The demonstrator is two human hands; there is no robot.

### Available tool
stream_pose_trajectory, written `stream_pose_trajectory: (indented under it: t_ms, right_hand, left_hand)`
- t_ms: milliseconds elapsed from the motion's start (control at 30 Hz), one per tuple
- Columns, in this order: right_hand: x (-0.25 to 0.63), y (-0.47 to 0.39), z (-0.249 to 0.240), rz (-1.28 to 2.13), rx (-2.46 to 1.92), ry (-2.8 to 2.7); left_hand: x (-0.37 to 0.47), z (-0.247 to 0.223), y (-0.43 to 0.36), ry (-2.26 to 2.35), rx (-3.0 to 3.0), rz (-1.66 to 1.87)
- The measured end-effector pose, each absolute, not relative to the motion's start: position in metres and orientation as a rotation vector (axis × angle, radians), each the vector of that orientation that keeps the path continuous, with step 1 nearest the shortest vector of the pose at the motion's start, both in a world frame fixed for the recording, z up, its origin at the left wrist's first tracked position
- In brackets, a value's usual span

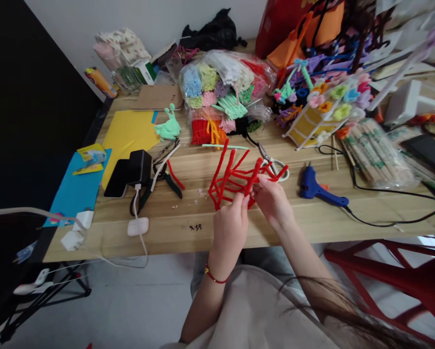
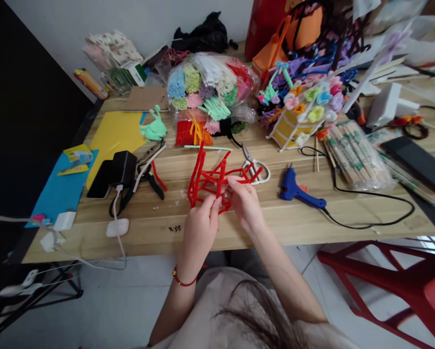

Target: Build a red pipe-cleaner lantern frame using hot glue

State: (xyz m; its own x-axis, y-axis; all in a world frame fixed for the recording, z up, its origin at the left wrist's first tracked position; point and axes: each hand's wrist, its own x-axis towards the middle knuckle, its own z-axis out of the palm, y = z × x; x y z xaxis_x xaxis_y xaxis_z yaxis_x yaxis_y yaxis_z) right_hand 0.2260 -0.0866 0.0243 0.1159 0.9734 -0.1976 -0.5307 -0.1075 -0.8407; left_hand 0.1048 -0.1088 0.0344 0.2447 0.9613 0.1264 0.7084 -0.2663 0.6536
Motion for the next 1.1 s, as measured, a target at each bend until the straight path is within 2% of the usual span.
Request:
stream_pose_trajectory:
  t_ms: [600,867,1033,1100]
  right_hand:
    - [0.231,-0.086,0.019,1.542,-0.937,-0.619]
    - [0.249,-0.090,0.011,1.576,-0.949,-0.797]
    - [0.254,-0.095,0.005,1.626,-0.930,-0.837]
    - [0.253,-0.097,0.005,1.651,-0.966,-0.829]
  left_hand:
    - [0.106,0.016,-0.108,1.522,2.051,0.721]
    - [0.078,-0.008,-0.130,1.397,1.738,1.044]
    - [0.055,-0.010,-0.129,1.393,1.356,1.508]
    - [0.049,-0.007,-0.120,1.465,1.252,1.529]
